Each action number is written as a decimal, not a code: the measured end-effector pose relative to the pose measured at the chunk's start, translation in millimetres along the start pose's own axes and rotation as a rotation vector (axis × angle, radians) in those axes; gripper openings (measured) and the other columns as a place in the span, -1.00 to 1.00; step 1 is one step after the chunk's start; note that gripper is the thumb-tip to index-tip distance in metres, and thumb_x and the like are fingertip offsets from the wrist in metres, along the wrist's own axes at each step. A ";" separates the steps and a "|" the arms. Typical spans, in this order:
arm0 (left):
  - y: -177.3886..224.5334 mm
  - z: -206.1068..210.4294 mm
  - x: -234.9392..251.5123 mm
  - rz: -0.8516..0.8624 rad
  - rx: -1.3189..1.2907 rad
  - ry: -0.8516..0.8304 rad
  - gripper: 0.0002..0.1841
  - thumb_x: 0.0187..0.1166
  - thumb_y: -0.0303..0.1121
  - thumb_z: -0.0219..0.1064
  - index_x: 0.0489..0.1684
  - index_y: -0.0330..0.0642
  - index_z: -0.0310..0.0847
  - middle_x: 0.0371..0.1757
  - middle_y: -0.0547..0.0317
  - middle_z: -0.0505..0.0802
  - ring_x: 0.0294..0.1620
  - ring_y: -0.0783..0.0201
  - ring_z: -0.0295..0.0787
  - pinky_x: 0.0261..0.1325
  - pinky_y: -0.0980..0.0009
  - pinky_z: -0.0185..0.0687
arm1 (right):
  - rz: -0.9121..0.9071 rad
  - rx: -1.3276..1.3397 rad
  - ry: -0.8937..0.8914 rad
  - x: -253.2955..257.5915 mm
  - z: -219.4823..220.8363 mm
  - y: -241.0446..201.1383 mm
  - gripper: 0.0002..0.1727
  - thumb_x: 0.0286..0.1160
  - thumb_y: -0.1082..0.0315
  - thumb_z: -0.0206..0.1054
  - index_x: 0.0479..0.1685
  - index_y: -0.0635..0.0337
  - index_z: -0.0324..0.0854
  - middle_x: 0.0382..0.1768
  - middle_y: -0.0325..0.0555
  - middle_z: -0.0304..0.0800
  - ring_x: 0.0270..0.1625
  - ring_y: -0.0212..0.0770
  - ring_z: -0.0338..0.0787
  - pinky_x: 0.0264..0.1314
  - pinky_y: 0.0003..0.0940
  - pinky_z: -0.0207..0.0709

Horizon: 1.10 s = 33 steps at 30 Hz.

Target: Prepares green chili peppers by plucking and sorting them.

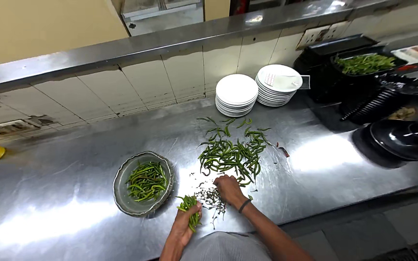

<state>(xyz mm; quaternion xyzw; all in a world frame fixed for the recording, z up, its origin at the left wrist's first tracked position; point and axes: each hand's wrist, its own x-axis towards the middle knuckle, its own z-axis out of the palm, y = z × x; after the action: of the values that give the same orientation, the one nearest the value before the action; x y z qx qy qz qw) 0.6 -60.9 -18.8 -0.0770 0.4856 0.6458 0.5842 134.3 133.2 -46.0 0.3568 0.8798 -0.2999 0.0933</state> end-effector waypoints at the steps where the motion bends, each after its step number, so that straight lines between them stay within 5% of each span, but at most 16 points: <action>1: 0.5 -0.5 0.3 0.008 -0.003 0.001 -0.66 0.49 -0.65 0.38 0.20 -0.36 0.47 -0.28 -0.05 0.79 -0.41 0.23 0.77 -0.31 0.39 0.78 | 0.039 0.095 0.031 -1.1 -2.3 1.1 -0.62 0.66 0.28 0.08 0.28 0.01 0.74 0.16 -0.03 0.83 0.31 0.02 0.73 0.40 0.10 0.48; 3: 0.6 -0.8 1.0 0.021 -0.019 0.023 -0.64 0.50 -0.62 0.39 0.23 -0.37 0.46 -0.28 -0.06 0.79 -0.41 0.23 0.78 -0.32 0.39 0.78 | 0.084 0.443 0.078 -4.8 -4.6 6.8 -0.59 0.73 0.27 0.08 0.40 0.08 0.68 0.13 0.00 0.81 0.15 -0.07 0.79 0.33 -0.02 0.60; 6: -2.4 0.1 3.7 0.032 -0.004 0.045 -0.63 0.52 -0.60 0.40 0.26 -0.40 0.47 -0.22 -0.11 0.80 -0.36 0.18 0.81 -0.28 0.36 0.81 | 0.162 1.102 -0.007 -22.6 -10.1 2.1 -0.73 0.69 0.38 0.19 0.21 0.21 0.70 -0.08 -0.11 0.78 -0.17 -0.31 0.72 -0.07 -0.38 0.61; 10: -7.1 4.7 7.7 0.062 0.115 -0.002 -0.61 0.45 -0.65 0.42 0.25 -0.44 0.51 -0.01 -0.20 0.83 -0.25 0.17 0.82 -0.21 0.36 0.80 | 0.216 1.598 -0.170 -45.8 -14.7 -6.6 -0.80 0.71 0.44 0.20 0.16 0.33 0.54 -0.16 -0.02 0.80 -0.17 -0.17 0.84 -0.02 -0.26 0.76; 17: -6.0 17.4 10.9 0.146 0.292 -0.030 -0.47 0.25 -0.65 0.60 0.24 -0.48 0.55 0.05 -0.20 0.85 -0.03 0.09 0.85 0.05 0.22 0.82 | 0.207 1.508 -0.116 -57.2 -1.2 -20.7 -0.76 0.58 0.44 0.40 0.11 0.39 0.63 -0.15 0.07 0.87 -0.16 -0.13 0.89 -0.02 -0.26 0.79; 33: -11.3 5.4 11.5 0.146 0.383 -0.019 -0.57 0.34 -0.58 0.58 0.15 -0.50 0.58 -0.16 -0.18 0.86 -0.24 0.12 0.84 -0.11 0.28 0.82 | 0.105 0.984 -0.051 -59.2 22.7 -24.2 -0.80 0.40 0.23 0.53 -0.24 0.20 0.82 -0.35 -0.20 0.83 -0.32 -0.35 0.77 -0.12 -0.35 0.68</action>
<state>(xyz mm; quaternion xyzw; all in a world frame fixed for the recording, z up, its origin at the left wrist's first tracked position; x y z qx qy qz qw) 8.9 -50.9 -29.8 0.0770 0.5985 0.5828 0.5442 159.7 72.2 -30.7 0.3951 0.6121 -0.6832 -0.0499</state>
